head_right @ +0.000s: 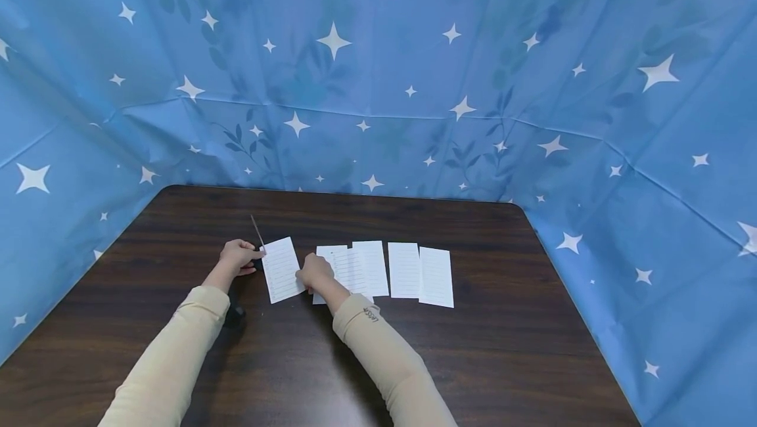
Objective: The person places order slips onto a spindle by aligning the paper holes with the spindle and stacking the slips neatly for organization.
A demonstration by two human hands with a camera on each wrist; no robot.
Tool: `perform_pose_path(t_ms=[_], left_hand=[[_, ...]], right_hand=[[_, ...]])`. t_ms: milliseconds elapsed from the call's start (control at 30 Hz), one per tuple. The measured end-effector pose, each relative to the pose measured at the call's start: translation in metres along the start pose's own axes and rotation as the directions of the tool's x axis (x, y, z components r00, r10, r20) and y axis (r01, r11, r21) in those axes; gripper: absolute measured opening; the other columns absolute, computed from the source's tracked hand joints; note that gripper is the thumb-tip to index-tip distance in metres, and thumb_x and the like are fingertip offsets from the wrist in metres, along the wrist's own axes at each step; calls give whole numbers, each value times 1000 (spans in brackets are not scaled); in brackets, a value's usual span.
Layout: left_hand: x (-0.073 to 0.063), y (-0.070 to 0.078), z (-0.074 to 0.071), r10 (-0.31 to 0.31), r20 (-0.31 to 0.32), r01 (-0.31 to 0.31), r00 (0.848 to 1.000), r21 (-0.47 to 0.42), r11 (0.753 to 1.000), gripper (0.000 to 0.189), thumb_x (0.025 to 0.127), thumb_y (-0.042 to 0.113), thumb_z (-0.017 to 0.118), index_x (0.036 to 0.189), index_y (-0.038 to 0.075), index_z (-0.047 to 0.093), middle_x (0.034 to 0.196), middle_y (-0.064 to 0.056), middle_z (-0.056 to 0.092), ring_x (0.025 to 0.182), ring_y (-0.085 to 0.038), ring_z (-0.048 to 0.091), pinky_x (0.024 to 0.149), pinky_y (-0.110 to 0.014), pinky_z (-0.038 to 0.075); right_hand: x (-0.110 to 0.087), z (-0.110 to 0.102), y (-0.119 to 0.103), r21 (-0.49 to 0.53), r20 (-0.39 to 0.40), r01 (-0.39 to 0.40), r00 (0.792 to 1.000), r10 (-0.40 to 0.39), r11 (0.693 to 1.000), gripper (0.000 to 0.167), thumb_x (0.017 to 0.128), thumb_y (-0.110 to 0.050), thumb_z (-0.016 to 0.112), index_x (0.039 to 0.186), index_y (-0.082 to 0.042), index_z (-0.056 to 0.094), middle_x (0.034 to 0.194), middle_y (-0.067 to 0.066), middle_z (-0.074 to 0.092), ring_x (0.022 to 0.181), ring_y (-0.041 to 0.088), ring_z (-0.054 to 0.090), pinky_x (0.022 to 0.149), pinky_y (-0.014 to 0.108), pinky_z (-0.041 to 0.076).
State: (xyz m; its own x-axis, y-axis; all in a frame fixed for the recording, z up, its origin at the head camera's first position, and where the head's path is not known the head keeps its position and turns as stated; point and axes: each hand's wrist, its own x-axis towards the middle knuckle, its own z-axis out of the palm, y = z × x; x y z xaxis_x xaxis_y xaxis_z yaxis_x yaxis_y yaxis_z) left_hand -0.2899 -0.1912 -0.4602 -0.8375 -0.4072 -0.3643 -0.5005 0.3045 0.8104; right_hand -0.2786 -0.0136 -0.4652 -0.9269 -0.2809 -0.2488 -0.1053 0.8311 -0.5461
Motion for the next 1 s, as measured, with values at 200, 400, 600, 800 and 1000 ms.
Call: perform_pose_path(t_ms=[200, 400, 600, 800, 1000], left_hand=[[2, -1, 0, 16, 25, -16, 1000, -9, 1000, 35, 85, 8, 66, 118, 2, 55, 96, -14, 48, 66, -13, 49, 51, -19, 55], [4, -2, -1, 35, 34, -35, 999, 12, 999, 33, 85, 9, 65, 117, 1, 59, 84, -8, 47, 60, -10, 49, 50, -19, 55], [8, -5, 0, 33, 45, -34, 998, 24, 999, 36, 86, 11, 66, 120, 2, 58, 86, -9, 47, 59, -9, 49, 50, -19, 55], [9, -5, -1, 51, 55, -53, 997, 33, 998, 36, 86, 12, 66, 120, 3, 58, 84, -9, 47, 60, -10, 50, 51, -20, 56], [8, -7, -3, 54, 71, -57, 996, 37, 998, 37, 86, 12, 65, 121, 2, 57, 89, -11, 48, 62, -11, 51, 52, -20, 56]], right_hand=[[1, -3, -1, 13, 2, -22, 1000, 22, 1000, 40, 87, -5, 55, 47, -5, 55, 39, 2, 50, 29, 7, 42, 31, 16, 33], [-5, -11, 2, 66, -6, 29, 1000, -28, 997, 30, 89, -7, 56, 61, 0, 64, 45, 4, 57, 33, 7, 44, 33, 15, 35], [-3, -16, 12, 120, 14, 68, 997, -70, 990, 13, 88, -9, 60, 79, -1, 61, 60, 13, 64, 45, 15, 53, 43, 22, 47], [38, 3, 56, 46, -4, 220, 975, -220, 974, 20, 87, -31, 64, 77, -14, 62, 62, 1, 63, 52, 13, 58, 50, 24, 50], [-2, -24, 43, 2, -15, 245, 969, -245, 969, 11, 84, -15, 66, 80, -5, 63, 65, 7, 61, 53, 16, 52, 48, 24, 41]])
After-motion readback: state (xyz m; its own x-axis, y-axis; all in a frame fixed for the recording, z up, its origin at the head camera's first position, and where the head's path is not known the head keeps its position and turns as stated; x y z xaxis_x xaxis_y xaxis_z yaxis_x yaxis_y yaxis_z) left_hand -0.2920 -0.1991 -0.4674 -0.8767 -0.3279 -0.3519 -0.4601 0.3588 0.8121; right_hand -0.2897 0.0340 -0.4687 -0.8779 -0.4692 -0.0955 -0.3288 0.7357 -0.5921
